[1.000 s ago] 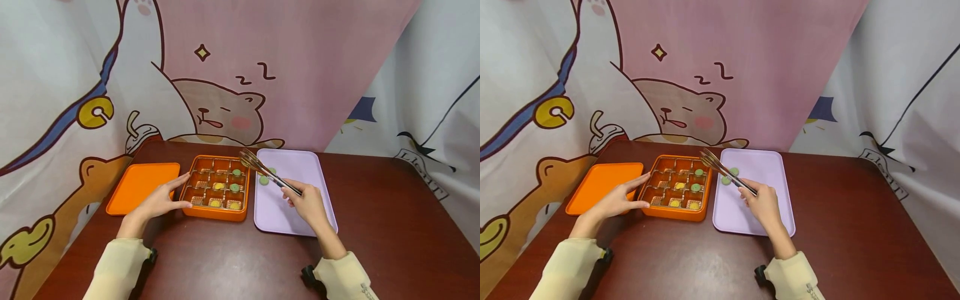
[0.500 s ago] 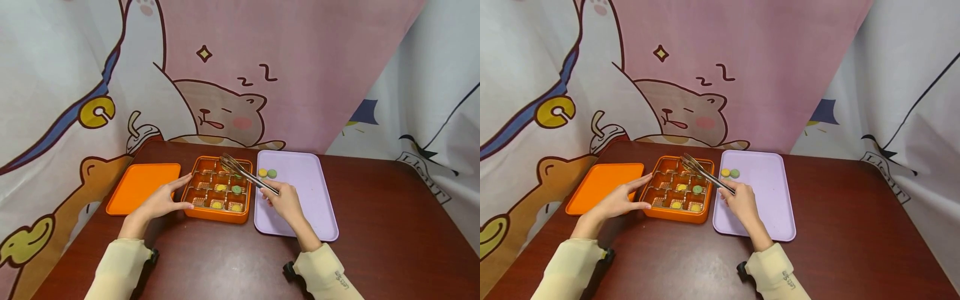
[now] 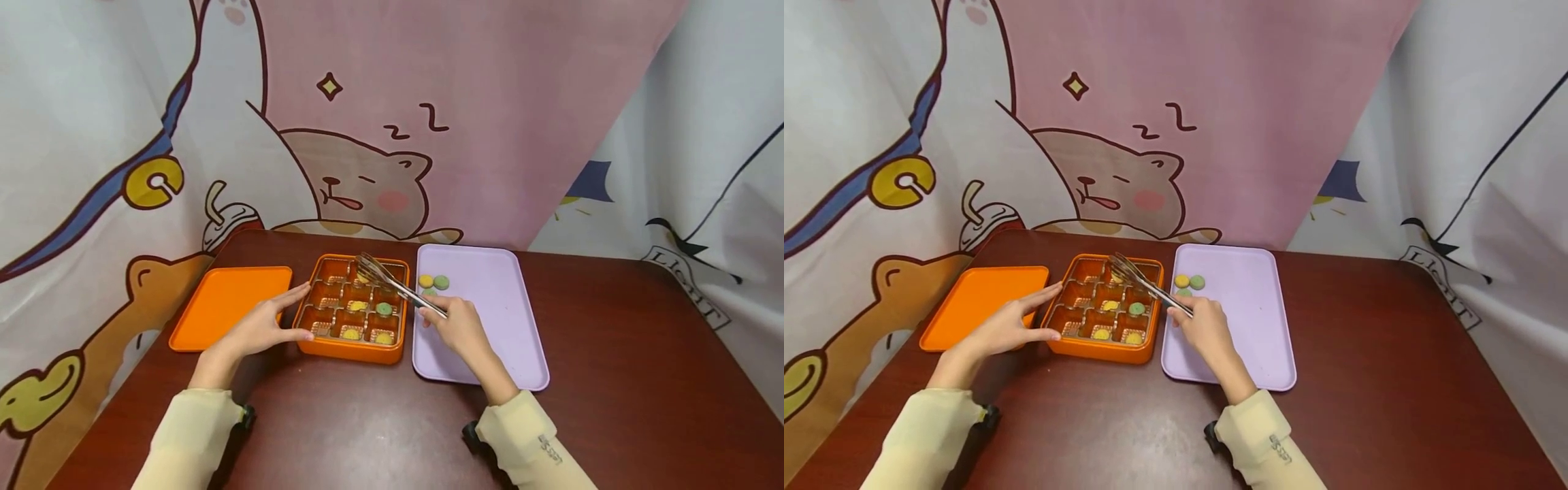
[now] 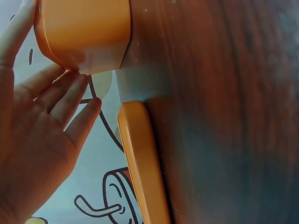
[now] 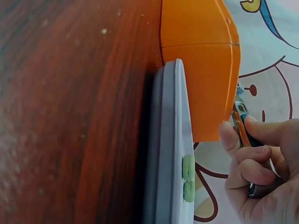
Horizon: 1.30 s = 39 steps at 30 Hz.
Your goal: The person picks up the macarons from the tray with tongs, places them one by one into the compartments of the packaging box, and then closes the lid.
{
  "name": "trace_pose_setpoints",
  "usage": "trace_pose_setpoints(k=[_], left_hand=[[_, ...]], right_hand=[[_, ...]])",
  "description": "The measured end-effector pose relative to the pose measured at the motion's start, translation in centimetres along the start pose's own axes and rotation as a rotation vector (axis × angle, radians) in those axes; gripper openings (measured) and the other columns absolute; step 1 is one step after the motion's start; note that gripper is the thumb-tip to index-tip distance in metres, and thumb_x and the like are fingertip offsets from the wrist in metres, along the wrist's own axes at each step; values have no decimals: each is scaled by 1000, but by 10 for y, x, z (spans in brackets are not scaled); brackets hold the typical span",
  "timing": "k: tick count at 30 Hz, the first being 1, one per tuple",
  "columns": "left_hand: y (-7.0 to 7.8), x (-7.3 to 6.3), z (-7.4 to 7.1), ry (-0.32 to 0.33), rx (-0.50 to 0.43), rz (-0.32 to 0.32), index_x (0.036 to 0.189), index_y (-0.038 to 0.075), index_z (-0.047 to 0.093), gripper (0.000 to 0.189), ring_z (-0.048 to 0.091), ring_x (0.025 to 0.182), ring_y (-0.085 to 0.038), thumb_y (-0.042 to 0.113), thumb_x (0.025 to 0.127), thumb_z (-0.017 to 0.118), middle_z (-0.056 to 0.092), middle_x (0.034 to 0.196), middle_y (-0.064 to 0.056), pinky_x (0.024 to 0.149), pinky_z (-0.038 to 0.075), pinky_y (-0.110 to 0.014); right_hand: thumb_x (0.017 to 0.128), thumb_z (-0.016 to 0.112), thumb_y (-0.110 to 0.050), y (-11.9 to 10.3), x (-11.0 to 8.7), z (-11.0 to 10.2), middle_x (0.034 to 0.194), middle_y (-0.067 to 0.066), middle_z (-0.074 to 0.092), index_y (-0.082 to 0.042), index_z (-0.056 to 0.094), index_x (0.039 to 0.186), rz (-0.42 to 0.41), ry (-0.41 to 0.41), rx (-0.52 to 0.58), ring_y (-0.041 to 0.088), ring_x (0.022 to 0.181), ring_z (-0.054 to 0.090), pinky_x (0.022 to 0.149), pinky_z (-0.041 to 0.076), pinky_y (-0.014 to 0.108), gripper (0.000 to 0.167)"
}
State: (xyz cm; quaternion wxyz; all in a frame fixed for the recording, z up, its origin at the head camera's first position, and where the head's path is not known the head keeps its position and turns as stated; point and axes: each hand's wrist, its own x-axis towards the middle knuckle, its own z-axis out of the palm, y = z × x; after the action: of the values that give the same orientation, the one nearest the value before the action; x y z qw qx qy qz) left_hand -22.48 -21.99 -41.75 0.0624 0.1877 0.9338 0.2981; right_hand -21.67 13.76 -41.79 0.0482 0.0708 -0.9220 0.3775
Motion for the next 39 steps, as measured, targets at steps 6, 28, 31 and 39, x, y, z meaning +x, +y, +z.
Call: trace_pose_setpoints(k=[6,28,31,39], left_hand=[[5,-1,-3,-9,18,-25,157,12,33,93,31,147,-46,44,83,79,31,163,-14,114,30,-66],[13,-5,-6,-42,8,-20,156,8,33,93,35,145,-44,44,84,78,31,163,-15,113,34,-62],[12,-5,-6,-42,11,-15,156,7,33,92,35,145,-44,44,84,78,31,162,-16,113,35,-62],[15,-6,-5,-42,9,-21,156,7,33,96,35,145,-43,47,82,79,31,162,-16,113,35,-61]], right_hand=[[93,69,-21,-5,-2,-2,71,6,74,-7,70,127,2,-6,-7,18,66,52,61,38,28,36],[95,68,-27,22,-33,-53,87,9,78,-10,66,132,9,60,66,13,69,59,56,42,23,41],[95,67,-28,28,-37,-66,89,13,77,-10,65,133,32,49,66,7,58,50,48,38,22,42],[95,68,-32,47,-49,-93,87,13,76,-10,67,130,49,53,-13,6,55,50,45,36,24,41]])
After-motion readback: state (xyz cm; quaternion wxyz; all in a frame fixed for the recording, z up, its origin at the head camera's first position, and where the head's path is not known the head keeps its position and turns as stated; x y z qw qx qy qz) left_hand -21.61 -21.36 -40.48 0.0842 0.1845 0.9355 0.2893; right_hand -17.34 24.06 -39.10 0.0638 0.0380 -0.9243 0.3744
